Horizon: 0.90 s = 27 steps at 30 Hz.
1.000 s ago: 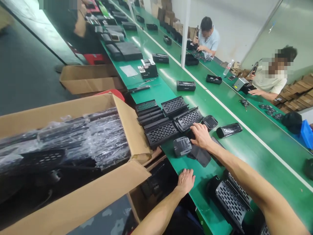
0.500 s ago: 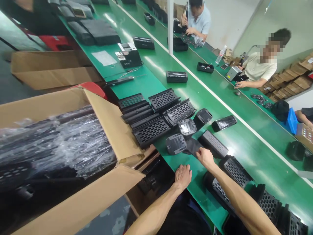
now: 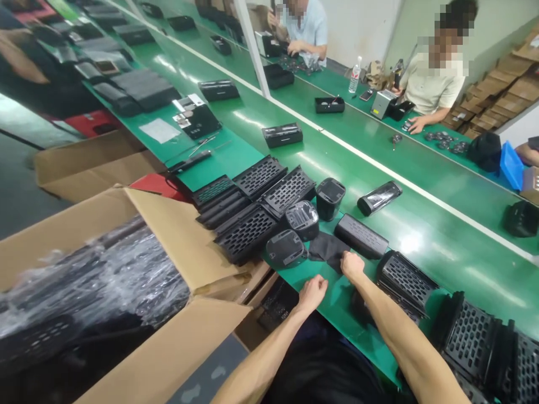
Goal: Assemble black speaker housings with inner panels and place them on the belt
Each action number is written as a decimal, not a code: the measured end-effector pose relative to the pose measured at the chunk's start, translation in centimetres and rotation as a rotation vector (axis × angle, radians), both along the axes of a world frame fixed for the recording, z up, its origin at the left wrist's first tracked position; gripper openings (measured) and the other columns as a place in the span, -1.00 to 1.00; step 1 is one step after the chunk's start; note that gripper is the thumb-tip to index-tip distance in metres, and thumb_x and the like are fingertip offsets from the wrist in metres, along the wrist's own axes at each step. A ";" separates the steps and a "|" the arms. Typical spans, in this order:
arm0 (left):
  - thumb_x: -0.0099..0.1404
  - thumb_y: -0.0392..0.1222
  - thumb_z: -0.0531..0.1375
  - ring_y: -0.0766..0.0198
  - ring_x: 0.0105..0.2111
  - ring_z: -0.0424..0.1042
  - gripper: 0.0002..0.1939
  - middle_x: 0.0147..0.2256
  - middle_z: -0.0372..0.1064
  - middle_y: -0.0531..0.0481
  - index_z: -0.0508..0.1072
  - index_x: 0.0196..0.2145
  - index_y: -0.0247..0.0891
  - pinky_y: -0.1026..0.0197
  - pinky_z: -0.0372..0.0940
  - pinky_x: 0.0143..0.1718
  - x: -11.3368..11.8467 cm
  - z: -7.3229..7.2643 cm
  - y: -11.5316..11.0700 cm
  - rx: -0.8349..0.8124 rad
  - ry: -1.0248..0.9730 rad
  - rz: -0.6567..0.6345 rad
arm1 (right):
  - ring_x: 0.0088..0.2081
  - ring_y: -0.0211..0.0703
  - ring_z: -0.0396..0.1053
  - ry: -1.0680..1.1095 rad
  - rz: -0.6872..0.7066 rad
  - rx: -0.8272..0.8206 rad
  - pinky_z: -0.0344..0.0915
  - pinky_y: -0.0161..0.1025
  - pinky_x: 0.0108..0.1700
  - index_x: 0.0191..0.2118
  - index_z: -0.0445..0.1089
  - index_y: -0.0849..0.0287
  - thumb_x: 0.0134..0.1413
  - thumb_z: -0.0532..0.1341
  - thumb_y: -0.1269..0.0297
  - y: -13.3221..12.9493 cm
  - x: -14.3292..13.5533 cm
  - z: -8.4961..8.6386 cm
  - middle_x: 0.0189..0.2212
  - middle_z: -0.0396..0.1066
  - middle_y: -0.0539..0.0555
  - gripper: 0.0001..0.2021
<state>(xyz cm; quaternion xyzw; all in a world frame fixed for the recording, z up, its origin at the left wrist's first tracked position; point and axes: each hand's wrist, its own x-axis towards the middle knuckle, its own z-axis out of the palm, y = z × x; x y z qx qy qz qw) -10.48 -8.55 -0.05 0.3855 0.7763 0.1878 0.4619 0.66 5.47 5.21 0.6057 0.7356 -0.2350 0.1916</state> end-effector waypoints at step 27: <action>0.28 -0.10 0.25 0.20 -0.34 0.50 -0.83 -0.32 0.57 -0.04 0.57 -0.28 -0.22 0.21 0.37 -0.26 6.8 11.3 1.4 0.344 -0.506 -0.363 | -0.30 -0.10 0.41 1.069 -1.170 0.276 0.42 -0.15 -0.21 -0.06 0.43 0.08 -0.13 0.44 0.08 -18.6 19.0 7.5 -0.27 0.45 0.06 -0.53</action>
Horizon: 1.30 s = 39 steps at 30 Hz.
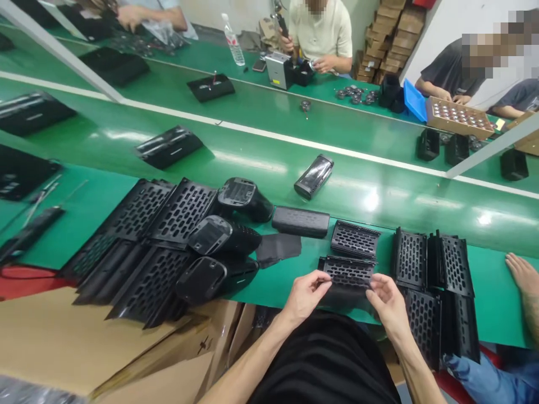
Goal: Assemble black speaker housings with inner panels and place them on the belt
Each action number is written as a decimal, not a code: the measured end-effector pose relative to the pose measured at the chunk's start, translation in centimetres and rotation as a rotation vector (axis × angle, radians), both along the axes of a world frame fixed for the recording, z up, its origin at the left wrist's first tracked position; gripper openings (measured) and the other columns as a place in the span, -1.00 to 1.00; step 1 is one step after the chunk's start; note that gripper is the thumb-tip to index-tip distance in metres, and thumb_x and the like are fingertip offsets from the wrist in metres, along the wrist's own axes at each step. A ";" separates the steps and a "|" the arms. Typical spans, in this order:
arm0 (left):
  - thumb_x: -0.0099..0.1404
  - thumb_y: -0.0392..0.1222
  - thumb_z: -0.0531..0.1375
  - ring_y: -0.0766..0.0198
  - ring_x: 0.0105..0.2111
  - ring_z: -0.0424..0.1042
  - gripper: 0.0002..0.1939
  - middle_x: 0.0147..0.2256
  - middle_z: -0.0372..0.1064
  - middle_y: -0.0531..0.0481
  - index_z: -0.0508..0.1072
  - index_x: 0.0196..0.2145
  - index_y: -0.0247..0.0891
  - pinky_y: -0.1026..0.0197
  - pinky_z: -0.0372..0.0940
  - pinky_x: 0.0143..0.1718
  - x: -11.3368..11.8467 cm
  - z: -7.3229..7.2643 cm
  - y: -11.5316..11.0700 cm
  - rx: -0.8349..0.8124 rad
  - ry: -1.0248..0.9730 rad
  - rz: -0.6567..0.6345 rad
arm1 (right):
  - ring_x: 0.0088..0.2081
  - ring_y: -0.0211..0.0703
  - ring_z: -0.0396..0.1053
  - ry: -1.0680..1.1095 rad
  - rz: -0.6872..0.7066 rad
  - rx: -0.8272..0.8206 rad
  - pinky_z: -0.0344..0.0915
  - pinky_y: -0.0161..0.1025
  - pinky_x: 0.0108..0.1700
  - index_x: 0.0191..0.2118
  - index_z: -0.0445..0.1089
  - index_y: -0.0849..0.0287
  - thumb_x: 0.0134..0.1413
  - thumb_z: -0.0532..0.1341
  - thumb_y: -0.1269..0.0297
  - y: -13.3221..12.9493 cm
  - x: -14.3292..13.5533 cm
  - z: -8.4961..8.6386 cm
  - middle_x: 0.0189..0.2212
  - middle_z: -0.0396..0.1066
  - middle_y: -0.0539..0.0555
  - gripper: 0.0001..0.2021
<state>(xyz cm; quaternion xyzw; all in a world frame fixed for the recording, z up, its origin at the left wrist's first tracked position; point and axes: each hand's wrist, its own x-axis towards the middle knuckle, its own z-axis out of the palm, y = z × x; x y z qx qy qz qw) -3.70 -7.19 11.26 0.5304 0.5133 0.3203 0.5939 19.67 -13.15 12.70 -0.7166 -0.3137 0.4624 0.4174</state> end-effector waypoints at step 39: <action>0.13 0.11 0.39 0.37 -0.45 0.22 -0.62 -0.43 0.27 0.11 0.43 -0.33 -0.23 0.33 0.21 -0.39 1.2 5.0 1.5 -0.125 -0.046 0.389 | -0.53 -0.29 0.14 0.358 -0.048 -0.054 0.03 -0.34 -0.53 -0.25 0.40 0.11 -0.22 0.51 -0.20 2.9 2.3 2.3 -0.51 0.34 -0.05 -0.44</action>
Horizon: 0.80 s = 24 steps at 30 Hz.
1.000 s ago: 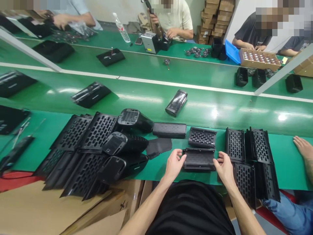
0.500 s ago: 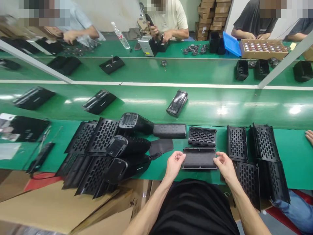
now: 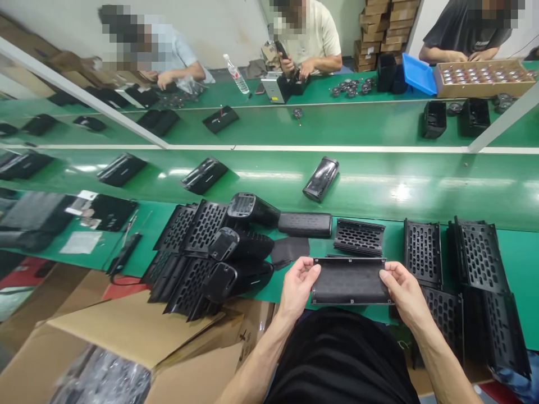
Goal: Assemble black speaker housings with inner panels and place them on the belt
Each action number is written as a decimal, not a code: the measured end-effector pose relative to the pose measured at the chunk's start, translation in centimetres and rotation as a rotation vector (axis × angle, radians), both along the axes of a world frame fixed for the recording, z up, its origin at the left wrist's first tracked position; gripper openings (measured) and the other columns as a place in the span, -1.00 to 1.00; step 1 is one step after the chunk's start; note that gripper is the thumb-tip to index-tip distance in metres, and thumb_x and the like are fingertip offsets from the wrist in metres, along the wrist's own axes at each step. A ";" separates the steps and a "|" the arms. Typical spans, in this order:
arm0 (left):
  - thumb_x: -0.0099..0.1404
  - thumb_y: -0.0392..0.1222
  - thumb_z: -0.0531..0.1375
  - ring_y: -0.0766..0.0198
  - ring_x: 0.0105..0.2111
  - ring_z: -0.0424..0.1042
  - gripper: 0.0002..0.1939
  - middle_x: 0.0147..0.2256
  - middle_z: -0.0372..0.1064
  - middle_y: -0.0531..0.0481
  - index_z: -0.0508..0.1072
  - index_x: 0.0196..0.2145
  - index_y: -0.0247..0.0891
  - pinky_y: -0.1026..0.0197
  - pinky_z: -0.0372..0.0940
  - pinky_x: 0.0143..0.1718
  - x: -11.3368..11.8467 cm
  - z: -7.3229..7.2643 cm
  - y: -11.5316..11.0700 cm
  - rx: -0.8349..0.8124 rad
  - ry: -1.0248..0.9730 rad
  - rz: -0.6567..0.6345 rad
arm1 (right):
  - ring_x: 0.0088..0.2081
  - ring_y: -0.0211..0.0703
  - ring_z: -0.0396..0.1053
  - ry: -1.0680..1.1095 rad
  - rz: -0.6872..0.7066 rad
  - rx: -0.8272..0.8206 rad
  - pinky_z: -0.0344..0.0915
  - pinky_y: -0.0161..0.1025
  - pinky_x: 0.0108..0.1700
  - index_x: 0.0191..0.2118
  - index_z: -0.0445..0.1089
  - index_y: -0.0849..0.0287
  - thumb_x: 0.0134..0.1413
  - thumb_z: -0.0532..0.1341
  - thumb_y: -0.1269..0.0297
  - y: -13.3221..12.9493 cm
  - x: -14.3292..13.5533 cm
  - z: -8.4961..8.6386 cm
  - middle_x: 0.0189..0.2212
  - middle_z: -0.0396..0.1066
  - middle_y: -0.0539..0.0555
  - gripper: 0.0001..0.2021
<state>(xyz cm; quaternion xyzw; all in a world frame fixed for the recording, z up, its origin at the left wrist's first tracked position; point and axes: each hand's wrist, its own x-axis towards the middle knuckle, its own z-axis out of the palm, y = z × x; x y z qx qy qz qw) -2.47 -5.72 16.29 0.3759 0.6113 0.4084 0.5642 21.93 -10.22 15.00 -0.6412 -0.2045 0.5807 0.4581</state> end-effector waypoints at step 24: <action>0.10 0.06 0.43 0.34 -0.39 0.30 -0.58 -0.34 0.35 0.04 0.46 -0.22 -0.24 0.29 0.25 -0.36 -2.7 0.3 2.3 -0.121 -0.289 -0.097 | -0.47 -0.20 0.27 -0.072 -0.087 0.003 0.23 -0.28 -0.45 -0.29 0.45 0.10 -0.15 0.48 -0.21 1.5 -2.4 1.8 -0.43 0.41 0.00 -0.50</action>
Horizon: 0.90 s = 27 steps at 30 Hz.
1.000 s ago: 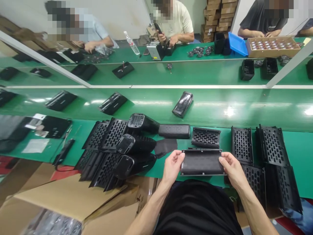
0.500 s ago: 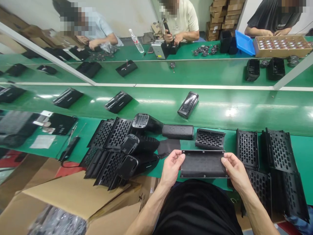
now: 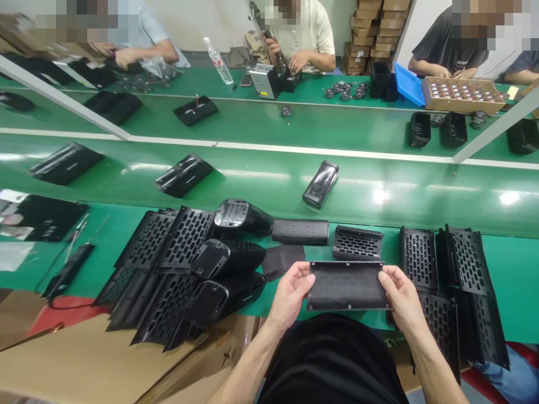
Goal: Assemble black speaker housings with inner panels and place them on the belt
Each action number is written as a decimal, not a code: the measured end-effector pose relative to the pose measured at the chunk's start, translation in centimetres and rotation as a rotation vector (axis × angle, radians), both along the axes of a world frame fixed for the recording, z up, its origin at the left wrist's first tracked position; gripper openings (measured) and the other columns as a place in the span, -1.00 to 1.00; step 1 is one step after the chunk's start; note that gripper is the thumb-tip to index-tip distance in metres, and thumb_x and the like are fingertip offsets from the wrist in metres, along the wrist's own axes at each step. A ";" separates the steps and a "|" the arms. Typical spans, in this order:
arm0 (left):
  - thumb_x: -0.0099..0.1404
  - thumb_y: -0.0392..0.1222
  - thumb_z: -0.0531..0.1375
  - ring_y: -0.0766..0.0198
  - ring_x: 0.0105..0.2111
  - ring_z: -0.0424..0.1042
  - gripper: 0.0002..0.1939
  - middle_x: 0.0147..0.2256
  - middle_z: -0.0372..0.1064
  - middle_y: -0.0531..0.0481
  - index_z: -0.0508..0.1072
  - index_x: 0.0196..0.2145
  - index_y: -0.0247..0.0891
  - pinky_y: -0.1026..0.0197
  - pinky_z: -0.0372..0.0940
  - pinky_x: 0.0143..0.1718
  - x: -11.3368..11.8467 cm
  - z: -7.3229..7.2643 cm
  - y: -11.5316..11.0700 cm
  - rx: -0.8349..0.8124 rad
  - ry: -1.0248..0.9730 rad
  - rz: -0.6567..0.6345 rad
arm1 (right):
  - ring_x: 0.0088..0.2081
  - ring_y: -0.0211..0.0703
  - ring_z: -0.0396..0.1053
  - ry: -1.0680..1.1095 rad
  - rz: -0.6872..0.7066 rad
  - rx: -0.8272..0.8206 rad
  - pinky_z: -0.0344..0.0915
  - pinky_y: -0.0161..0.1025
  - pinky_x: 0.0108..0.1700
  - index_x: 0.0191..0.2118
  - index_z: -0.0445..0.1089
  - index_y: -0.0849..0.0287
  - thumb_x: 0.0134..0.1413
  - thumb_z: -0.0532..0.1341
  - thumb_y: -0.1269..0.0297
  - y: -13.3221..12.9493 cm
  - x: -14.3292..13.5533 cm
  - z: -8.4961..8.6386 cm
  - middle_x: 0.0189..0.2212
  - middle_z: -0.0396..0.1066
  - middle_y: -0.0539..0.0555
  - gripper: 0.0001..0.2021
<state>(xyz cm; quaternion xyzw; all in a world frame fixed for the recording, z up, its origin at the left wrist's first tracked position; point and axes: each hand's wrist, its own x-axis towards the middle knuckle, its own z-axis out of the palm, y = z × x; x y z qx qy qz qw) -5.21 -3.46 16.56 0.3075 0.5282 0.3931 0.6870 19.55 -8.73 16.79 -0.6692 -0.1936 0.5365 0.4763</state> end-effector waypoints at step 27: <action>0.15 -0.09 0.46 0.20 -0.15 0.43 -0.50 -0.14 0.45 -0.10 0.45 0.01 -0.20 0.16 0.35 -0.05 -0.9 -0.2 0.0 0.124 -0.221 -0.131 | -0.39 -0.08 0.40 -0.111 -0.013 0.055 0.34 -0.22 -0.35 -0.25 0.45 0.06 -0.12 0.46 -0.22 1.3 1.0 1.3 -0.38 0.50 0.04 -0.51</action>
